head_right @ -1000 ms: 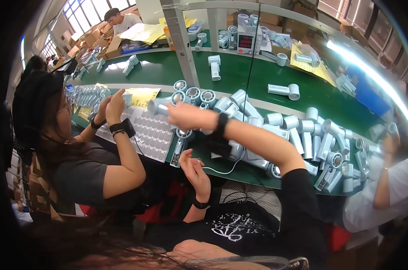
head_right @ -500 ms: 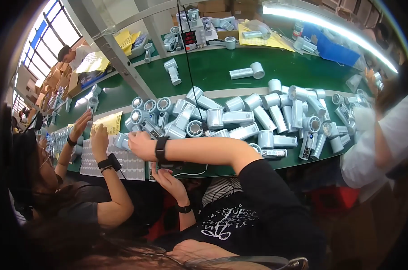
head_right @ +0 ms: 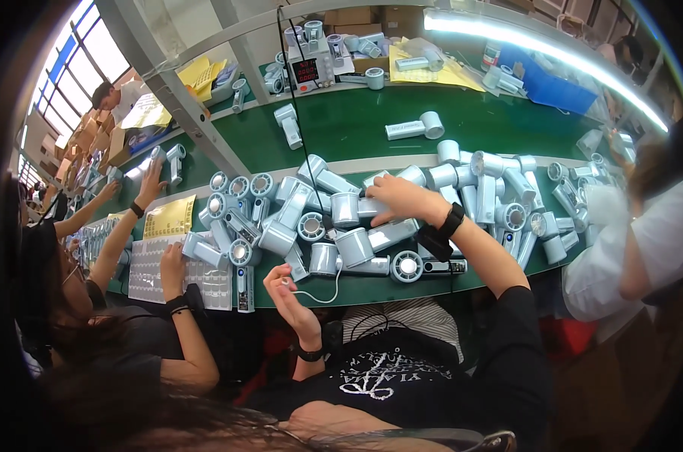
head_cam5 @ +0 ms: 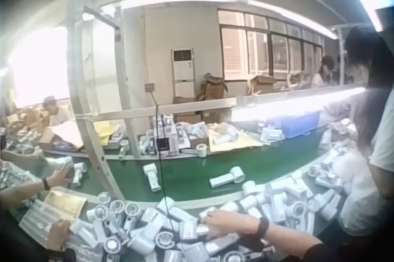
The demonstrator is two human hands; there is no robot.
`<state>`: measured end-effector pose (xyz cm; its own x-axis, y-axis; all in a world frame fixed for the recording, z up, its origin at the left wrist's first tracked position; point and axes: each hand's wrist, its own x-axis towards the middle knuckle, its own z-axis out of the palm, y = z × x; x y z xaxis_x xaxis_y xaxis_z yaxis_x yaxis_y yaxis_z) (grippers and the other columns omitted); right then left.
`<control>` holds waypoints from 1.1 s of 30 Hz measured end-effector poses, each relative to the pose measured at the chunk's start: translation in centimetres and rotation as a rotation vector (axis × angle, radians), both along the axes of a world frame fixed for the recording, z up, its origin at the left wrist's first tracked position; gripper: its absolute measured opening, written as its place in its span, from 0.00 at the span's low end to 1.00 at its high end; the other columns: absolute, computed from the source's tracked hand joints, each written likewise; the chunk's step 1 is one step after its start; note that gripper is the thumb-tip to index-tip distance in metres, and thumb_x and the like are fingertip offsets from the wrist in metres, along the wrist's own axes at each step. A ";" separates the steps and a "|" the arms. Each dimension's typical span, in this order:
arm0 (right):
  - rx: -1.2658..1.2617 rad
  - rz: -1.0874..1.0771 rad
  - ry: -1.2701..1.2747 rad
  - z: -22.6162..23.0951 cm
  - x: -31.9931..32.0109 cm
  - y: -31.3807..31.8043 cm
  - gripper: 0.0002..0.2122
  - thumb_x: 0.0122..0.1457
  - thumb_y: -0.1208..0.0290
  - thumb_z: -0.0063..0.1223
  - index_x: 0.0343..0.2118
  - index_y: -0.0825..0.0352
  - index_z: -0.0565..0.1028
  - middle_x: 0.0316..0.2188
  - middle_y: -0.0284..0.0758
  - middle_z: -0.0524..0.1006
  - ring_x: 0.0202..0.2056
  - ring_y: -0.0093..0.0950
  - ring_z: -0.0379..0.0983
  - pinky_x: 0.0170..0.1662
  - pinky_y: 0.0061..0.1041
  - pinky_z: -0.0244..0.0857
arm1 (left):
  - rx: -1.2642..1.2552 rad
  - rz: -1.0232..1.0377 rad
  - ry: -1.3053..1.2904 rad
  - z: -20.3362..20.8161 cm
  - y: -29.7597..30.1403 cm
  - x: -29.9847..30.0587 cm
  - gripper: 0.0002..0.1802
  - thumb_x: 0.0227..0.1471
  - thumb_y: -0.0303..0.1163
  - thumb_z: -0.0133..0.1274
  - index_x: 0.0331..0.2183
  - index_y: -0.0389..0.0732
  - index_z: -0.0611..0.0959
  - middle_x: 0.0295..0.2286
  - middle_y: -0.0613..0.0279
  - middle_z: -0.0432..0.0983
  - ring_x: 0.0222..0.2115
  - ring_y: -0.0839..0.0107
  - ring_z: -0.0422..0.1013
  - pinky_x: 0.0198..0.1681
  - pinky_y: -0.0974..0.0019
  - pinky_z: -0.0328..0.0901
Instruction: The person picks up a handheld fan, turns it over, and presses a small white component into the base. They repeat this process with several fans from the pile on the assembly line.
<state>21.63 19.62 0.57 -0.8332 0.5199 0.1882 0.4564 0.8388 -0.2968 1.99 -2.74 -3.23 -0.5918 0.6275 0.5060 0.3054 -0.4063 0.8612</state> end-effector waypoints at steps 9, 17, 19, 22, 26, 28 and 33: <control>0.316 -0.588 -0.192 -4.6 4.8 18.1 0.18 0.44 0.74 0.59 0.41 0.64 0.70 0.39 0.39 0.74 0.43 0.38 0.69 0.49 0.45 0.61 | -0.058 -0.106 0.068 1.5 2.1 2.3 0.09 0.58 0.27 0.35 0.28 0.35 0.68 0.41 0.52 0.66 0.39 0.70 0.63 0.38 0.71 0.57; 0.175 -0.550 -0.248 -0.2 4.6 16.1 0.19 0.48 0.80 0.53 0.46 0.63 0.69 0.46 0.35 0.71 0.50 0.35 0.67 0.57 0.54 0.51 | -0.172 -0.331 -0.026 1.6 1.9 1.2 0.09 0.59 0.28 0.36 0.32 0.33 0.70 0.41 0.52 0.67 0.38 0.71 0.64 0.38 0.72 0.59; 0.334 -0.333 -0.067 3.1 3.7 12.5 0.20 0.49 0.80 0.53 0.47 0.62 0.69 0.46 0.34 0.71 0.50 0.34 0.67 0.58 0.54 0.49 | -0.131 -0.458 -0.072 2.4 2.6 1.4 0.09 0.59 0.29 0.38 0.34 0.34 0.71 0.42 0.51 0.67 0.41 0.68 0.65 0.40 0.70 0.60; 0.576 -0.119 -0.004 6.9 2.3 6.4 0.21 0.48 0.79 0.54 0.48 0.58 0.70 0.46 0.32 0.71 0.53 0.30 0.65 0.63 0.52 0.41 | -0.031 -0.582 -0.133 3.3 4.0 2.1 0.08 0.58 0.29 0.42 0.35 0.34 0.72 0.44 0.49 0.67 0.46 0.63 0.65 0.44 0.68 0.61; 0.763 0.078 0.023 8.5 0.9 -3.2 0.18 0.51 0.74 0.52 0.47 0.55 0.72 0.48 0.29 0.69 0.55 0.25 0.63 0.62 0.58 0.43 | 0.126 -0.623 -0.022 5.3 5.5 3.6 0.08 0.57 0.30 0.47 0.32 0.35 0.77 0.51 0.42 0.63 0.54 0.51 0.60 0.52 0.59 0.60; 0.769 0.109 0.001 8.4 0.3 -7.6 0.17 0.52 0.73 0.51 0.47 0.54 0.72 0.49 0.27 0.68 0.55 0.24 0.62 0.61 0.60 0.44 | 0.071 -0.606 0.058 5.5 4.9 3.9 0.07 0.56 0.29 0.48 0.31 0.36 0.78 0.52 0.41 0.61 0.55 0.50 0.60 0.52 0.58 0.60; 0.790 0.107 0.022 8.9 0.7 -11.3 0.22 0.53 0.67 0.54 0.53 0.56 0.68 0.53 0.32 0.65 0.57 0.28 0.60 0.61 0.56 0.47 | -0.027 -0.608 0.005 4.2 3.2 5.3 0.07 0.54 0.29 0.51 0.29 0.36 0.82 0.54 0.39 0.60 0.55 0.46 0.58 0.54 0.55 0.58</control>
<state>22.34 8.32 9.49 -0.8630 0.1431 0.4845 0.3620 0.8441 0.3956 7.31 0.43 0.94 -0.1210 0.8649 0.4871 0.0293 -0.4874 0.8727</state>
